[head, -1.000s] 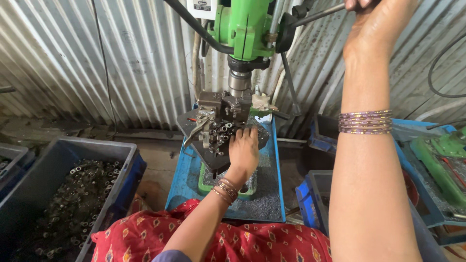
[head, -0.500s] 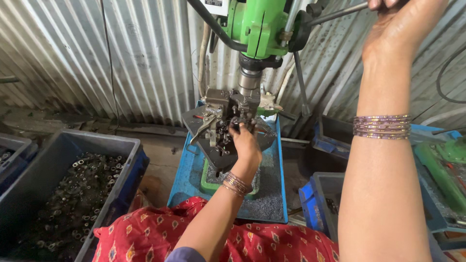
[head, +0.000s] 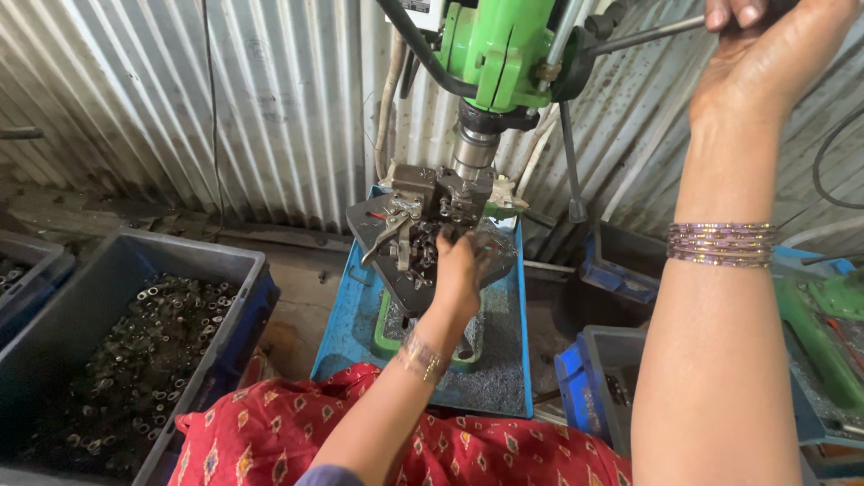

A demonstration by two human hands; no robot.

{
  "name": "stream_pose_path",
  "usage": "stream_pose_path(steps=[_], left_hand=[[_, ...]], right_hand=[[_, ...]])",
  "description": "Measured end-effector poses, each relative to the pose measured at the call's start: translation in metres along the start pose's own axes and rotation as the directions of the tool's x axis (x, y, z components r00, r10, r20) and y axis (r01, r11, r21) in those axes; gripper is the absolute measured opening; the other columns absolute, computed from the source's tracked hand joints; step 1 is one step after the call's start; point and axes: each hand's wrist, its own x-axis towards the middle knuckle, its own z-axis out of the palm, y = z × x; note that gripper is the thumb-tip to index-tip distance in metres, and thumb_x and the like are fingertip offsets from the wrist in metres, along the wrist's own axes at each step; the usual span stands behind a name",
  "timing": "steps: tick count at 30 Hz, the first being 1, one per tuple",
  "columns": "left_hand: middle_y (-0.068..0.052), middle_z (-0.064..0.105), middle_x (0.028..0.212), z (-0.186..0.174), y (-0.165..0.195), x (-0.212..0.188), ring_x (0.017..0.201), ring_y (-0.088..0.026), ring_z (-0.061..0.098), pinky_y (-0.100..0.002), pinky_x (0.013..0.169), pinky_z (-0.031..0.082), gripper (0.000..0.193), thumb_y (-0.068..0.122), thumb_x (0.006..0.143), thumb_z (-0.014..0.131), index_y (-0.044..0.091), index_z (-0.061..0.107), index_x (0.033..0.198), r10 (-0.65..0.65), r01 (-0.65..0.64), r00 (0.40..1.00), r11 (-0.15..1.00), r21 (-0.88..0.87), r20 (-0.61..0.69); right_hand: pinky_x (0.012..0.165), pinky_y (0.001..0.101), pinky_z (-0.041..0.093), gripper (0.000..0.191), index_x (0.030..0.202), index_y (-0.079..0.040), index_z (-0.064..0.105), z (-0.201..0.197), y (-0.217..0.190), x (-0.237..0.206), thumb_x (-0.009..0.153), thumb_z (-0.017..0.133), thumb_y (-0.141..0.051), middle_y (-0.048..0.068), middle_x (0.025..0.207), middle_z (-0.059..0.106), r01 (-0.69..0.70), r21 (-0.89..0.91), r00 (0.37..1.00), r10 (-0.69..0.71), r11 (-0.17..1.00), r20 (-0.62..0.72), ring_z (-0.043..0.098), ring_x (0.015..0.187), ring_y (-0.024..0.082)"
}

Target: The person places small metal fittings one at a time into a jig on a bench drill press, pulls the machine lever to drill each part, and drops the drilled part into a bin filled with similar finished parts, repeating the cycle continuously.

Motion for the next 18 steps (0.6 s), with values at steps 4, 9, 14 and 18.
stream_pose_path(steps=[4, 9, 14, 18], left_hand=[[-0.021, 0.065, 0.137, -0.008, 0.059, -0.041, 0.124, -0.028, 0.063, -0.041, 0.106, 0.051, 0.036, 0.005, 0.107, 0.051, -0.001, 0.05, 0.143, 0.65, -0.732, 0.678, 0.553, 0.398, 0.344], [-0.019, 0.071, 0.124, -0.016, 0.147, -0.007, 0.12, -0.038, 0.059, -0.049, 0.1, 0.049, 0.033, 0.021, 0.103, 0.058, 0.002, 0.06, 0.129, 0.706, -0.418, 0.541, -0.246, 0.874, 0.458], [-0.016, 0.071, 0.124, -0.009, 0.158, 0.033, 0.122, -0.038, 0.06, -0.049, 0.098, 0.051, 0.031, 0.03, 0.102, 0.059, 0.006, 0.066, 0.12, 0.528, -0.579, 0.416, -0.475, 0.663, 0.741], [-0.014, 0.075, 0.106, -0.014, 0.152, 0.038, 0.112, -0.037, 0.064, -0.048, 0.091, 0.054, 0.03, 0.033, 0.102, 0.057, 0.008, 0.074, 0.106, 0.497, -0.564, 0.514, -0.419, 0.712, 0.699]], right_hand=[[0.06, 0.0373, 0.03, 0.043, 0.081, -0.003, 0.042, 0.001, -0.003, 0.001, 0.118, 0.051, -0.023, 0.009, 0.068, 0.033, 0.036, -0.067, 0.997, -0.032, 0.997, 0.071, 0.035, 0.061, 0.022], [0.06, 0.0376, 0.032, 0.041, 0.081, -0.003, 0.046, -0.011, -0.003, 0.004, 0.116, 0.05, -0.023, 0.009, 0.068, 0.036, 0.027, -0.096, 1.0, -0.026, 0.995, 0.018, 0.039, 0.062, 0.023], [0.062, 0.0377, 0.031, 0.039, 0.086, -0.001, 0.046, -0.027, -0.006, 0.004, 0.117, 0.046, -0.025, 0.009, 0.071, 0.035, -0.012, -0.008, 0.997, 0.012, 1.0, -0.076, 0.038, 0.065, 0.023], [0.068, 0.0374, 0.033, 0.04, 0.086, -0.005, 0.044, -0.031, -0.015, -0.014, 0.118, 0.047, -0.027, 0.008, 0.074, 0.036, -0.027, -0.108, 0.999, 0.028, 0.994, 0.016, 0.039, 0.07, 0.023]])
